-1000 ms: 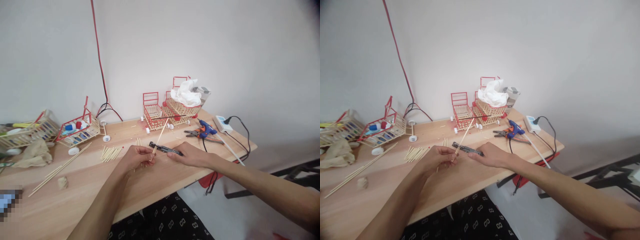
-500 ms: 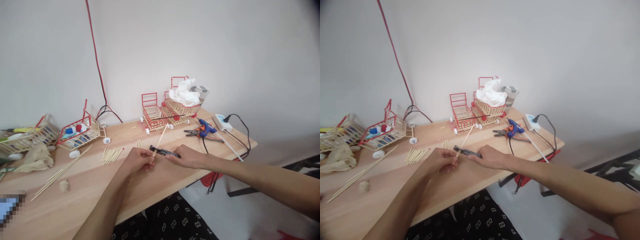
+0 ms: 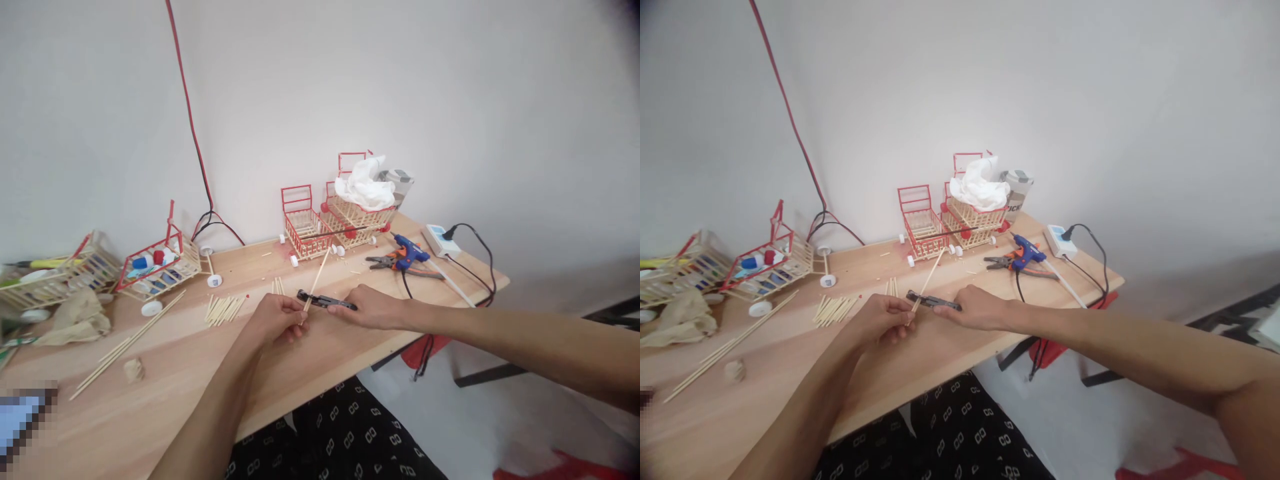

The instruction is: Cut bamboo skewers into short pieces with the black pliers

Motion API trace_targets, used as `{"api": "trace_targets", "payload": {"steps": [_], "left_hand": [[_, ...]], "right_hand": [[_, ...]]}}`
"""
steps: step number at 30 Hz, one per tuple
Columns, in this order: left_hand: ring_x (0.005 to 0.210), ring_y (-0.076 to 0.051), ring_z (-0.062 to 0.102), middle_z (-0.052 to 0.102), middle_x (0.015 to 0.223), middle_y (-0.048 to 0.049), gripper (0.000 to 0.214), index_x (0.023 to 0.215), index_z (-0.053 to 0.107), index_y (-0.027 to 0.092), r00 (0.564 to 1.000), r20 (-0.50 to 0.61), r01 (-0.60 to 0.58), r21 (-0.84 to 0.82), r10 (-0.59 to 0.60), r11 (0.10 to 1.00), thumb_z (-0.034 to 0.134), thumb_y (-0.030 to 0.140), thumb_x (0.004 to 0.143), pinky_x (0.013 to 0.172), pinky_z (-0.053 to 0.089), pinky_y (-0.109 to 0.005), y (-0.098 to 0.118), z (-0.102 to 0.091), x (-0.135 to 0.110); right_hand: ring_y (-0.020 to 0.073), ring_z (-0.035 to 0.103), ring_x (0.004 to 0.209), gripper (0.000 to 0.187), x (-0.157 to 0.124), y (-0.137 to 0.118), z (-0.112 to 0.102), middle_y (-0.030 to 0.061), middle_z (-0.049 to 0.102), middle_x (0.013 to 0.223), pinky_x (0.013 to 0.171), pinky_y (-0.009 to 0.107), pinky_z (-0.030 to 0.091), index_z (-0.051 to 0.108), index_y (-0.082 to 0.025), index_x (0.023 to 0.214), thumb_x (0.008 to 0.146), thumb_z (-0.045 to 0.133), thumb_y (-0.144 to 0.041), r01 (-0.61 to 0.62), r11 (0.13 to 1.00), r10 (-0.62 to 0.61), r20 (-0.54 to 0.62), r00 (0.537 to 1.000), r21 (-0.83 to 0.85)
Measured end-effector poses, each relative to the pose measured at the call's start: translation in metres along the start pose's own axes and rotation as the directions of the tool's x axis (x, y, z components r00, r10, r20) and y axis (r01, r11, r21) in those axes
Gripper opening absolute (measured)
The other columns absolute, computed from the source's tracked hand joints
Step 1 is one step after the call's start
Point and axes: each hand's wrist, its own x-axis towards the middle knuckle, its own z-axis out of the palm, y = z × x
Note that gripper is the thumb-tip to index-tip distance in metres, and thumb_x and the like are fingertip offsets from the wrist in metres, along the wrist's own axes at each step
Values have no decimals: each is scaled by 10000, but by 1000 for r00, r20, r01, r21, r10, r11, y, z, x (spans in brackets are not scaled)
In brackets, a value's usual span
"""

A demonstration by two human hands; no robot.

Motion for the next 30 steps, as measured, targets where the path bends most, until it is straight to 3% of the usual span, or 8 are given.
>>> {"api": "trace_targets", "payload": {"steps": [7, 14, 24, 30], "left_hand": [[432, -86, 559, 663, 586, -53, 174, 739, 662, 93, 999, -4, -53, -57, 53, 997, 706, 231, 643, 397, 438, -174, -4, -1, 1], [423, -84, 550, 662, 580, -51, 175, 715, 656, 98, 999, -17, -42, -55, 42, 998, 718, 242, 638, 390, 412, -174, -3, -1, 1], [431, -73, 548, 659, 580, -44, 110, 738, 658, 91, 999, -18, -49, -26, 48, 998, 668, 186, 684, 390, 418, -160, -5, -2, 2], [430, -73, 555, 649, 569, -31, 76, 737, 654, 92, 999, -28, -43, -4, 43, 999, 633, 159, 708, 397, 428, -158, -6, -2, 4]], "right_hand": [[83, 323, 429, 666, -2, -1, 2, 6, 410, 457, 442, 243, 219, 480, -144, 519, 830, 250, -686, -14, 1000, 14, -29, 999, 8], [75, 301, 425, 661, -3, -2, 2, -5, 377, 449, 441, 242, 205, 449, -148, 503, 830, 251, -687, 1, 1000, 0, -37, 999, 20], [97, 371, 440, 724, -3, -8, 0, 35, 456, 483, 434, 244, 242, 489, -141, 533, 778, 222, -769, -123, 992, 123, 0, 992, 28], [131, 434, 444, 809, -3, -16, -6, 83, 525, 516, 440, 257, 255, 564, -131, 554, 752, 156, -801, -208, 966, 209, -13, 978, -153]]}}
